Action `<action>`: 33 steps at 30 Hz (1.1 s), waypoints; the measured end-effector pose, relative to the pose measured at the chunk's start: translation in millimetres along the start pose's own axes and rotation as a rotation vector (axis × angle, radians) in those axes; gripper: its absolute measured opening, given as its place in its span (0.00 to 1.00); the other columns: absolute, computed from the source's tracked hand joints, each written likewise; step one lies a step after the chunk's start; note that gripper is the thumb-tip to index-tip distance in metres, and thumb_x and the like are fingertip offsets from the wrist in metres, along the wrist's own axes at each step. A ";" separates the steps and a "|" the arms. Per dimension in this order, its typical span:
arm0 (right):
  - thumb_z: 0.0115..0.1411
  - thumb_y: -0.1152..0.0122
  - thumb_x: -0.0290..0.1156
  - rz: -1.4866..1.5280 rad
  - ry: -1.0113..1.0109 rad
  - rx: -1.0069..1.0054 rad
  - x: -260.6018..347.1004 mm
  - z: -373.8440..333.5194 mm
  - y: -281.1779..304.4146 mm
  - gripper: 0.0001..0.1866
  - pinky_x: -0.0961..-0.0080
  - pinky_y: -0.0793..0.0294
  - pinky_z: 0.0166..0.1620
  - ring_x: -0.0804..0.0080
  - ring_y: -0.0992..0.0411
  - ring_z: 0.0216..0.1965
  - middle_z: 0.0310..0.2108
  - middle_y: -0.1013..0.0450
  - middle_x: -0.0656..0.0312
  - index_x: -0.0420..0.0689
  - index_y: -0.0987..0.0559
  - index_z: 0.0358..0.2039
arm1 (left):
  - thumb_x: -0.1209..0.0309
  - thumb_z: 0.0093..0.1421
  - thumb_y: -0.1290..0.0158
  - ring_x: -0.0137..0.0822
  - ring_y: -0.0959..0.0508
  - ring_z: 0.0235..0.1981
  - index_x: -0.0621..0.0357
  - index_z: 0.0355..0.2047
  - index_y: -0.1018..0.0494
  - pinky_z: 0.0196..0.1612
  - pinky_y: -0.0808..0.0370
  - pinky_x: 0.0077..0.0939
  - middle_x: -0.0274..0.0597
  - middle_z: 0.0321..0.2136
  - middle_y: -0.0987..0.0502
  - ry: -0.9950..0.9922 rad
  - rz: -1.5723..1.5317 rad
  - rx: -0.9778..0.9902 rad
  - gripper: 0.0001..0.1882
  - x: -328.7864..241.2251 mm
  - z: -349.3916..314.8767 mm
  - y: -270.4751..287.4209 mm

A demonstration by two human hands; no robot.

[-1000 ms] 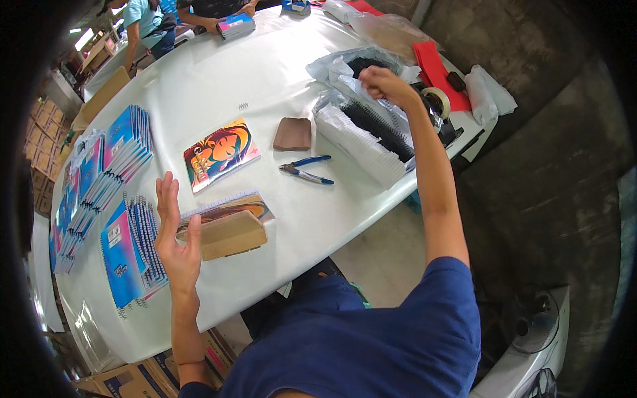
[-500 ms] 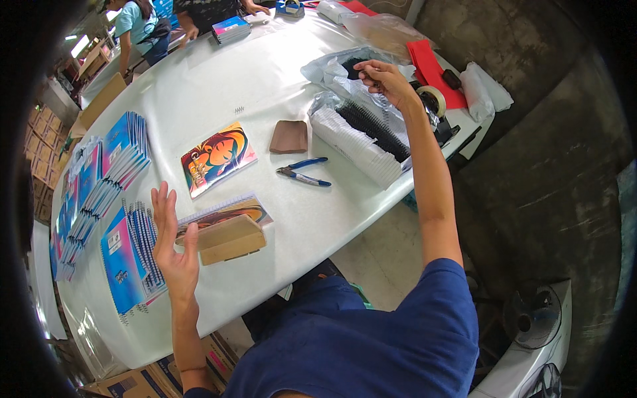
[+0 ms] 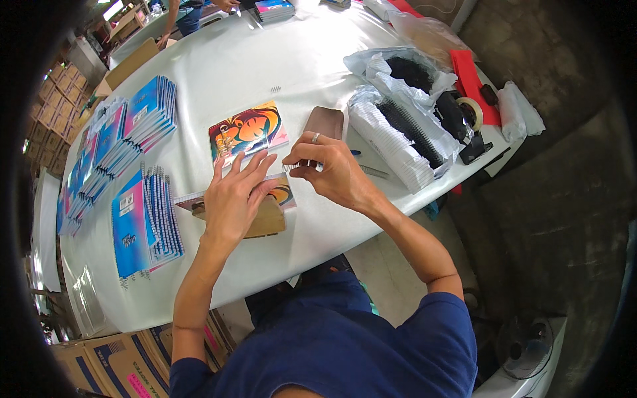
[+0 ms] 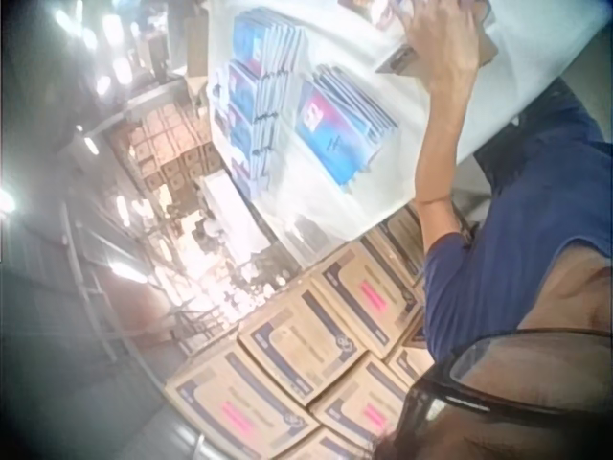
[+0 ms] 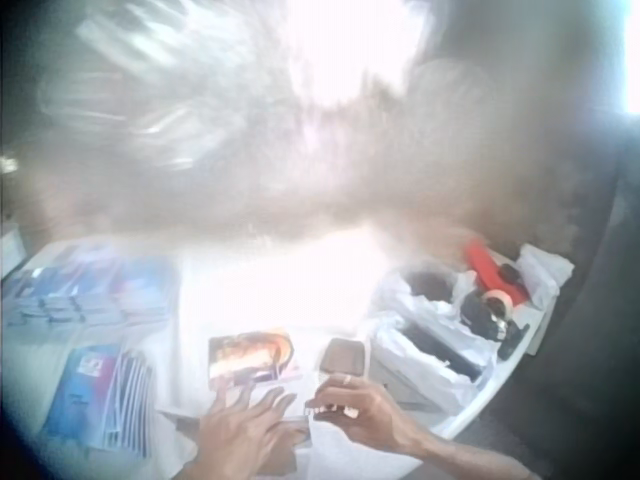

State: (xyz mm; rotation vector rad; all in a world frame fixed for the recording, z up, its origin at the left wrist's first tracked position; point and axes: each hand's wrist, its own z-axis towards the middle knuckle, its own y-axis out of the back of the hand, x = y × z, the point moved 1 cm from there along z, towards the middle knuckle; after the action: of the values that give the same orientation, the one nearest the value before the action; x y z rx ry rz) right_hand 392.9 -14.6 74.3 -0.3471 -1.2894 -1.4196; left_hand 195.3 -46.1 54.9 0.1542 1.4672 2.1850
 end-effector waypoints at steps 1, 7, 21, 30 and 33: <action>0.50 0.37 0.11 0.011 -0.009 0.010 -1.4 -0.1 -0.3 0.12 0.76 0.25 0.36 0.73 0.26 0.35 0.34 0.27 0.61 0.38 0.19 0.34 | 0.54 0.61 0.48 0.49 0.28 0.56 0.44 0.55 0.27 0.61 0.39 0.53 0.35 0.53 0.25 -0.009 -0.010 -0.012 0.23 1.0 -0.3 -1.9; 0.49 0.35 0.12 0.069 0.014 -0.024 -8.4 -3.2 -5.9 0.11 0.76 0.25 0.38 0.72 0.27 0.35 0.35 0.27 0.61 0.37 0.20 0.33 | 0.53 0.62 0.49 0.47 0.27 0.55 0.44 0.54 0.27 0.60 0.38 0.53 0.35 0.53 0.25 -0.021 -0.016 -0.036 0.22 1.3 -0.3 -2.7; 0.47 0.32 0.14 0.089 0.038 0.036 -10.6 -10.1 -6.9 0.13 0.75 0.26 0.42 0.71 0.27 0.40 0.36 0.26 0.60 0.40 0.21 0.33 | 0.52 0.60 0.48 0.45 0.26 0.53 0.40 0.54 0.26 0.59 0.37 0.52 0.32 0.52 0.24 -0.055 0.014 -0.057 0.23 3.4 -4.4 -1.4; 0.48 0.36 0.13 0.026 0.122 0.068 -2.3 -7.6 -2.8 0.11 0.72 0.25 0.38 0.68 0.26 0.34 0.34 0.26 0.60 0.37 0.23 0.33 | 0.52 0.57 0.45 0.44 0.26 0.54 0.38 0.53 0.25 0.60 0.38 0.54 0.29 0.52 0.24 -0.076 0.022 -0.108 0.23 2.3 -10.5 -3.3; 0.46 0.33 0.14 0.044 0.031 0.198 -10.1 -9.6 4.8 0.12 0.69 0.25 0.40 0.65 0.26 0.39 0.35 0.25 0.58 0.39 0.22 0.33 | 0.54 0.55 0.43 0.45 0.26 0.54 0.38 0.53 0.25 0.60 0.39 0.52 0.30 0.52 0.24 -0.095 0.029 -0.094 0.24 0.6 -8.8 -0.6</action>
State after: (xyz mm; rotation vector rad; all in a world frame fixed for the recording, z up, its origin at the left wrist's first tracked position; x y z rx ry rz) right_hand 404.4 -16.2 65.2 -0.2180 -1.3760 -1.2431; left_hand 191.8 -53.0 50.7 0.2447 1.3153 2.2333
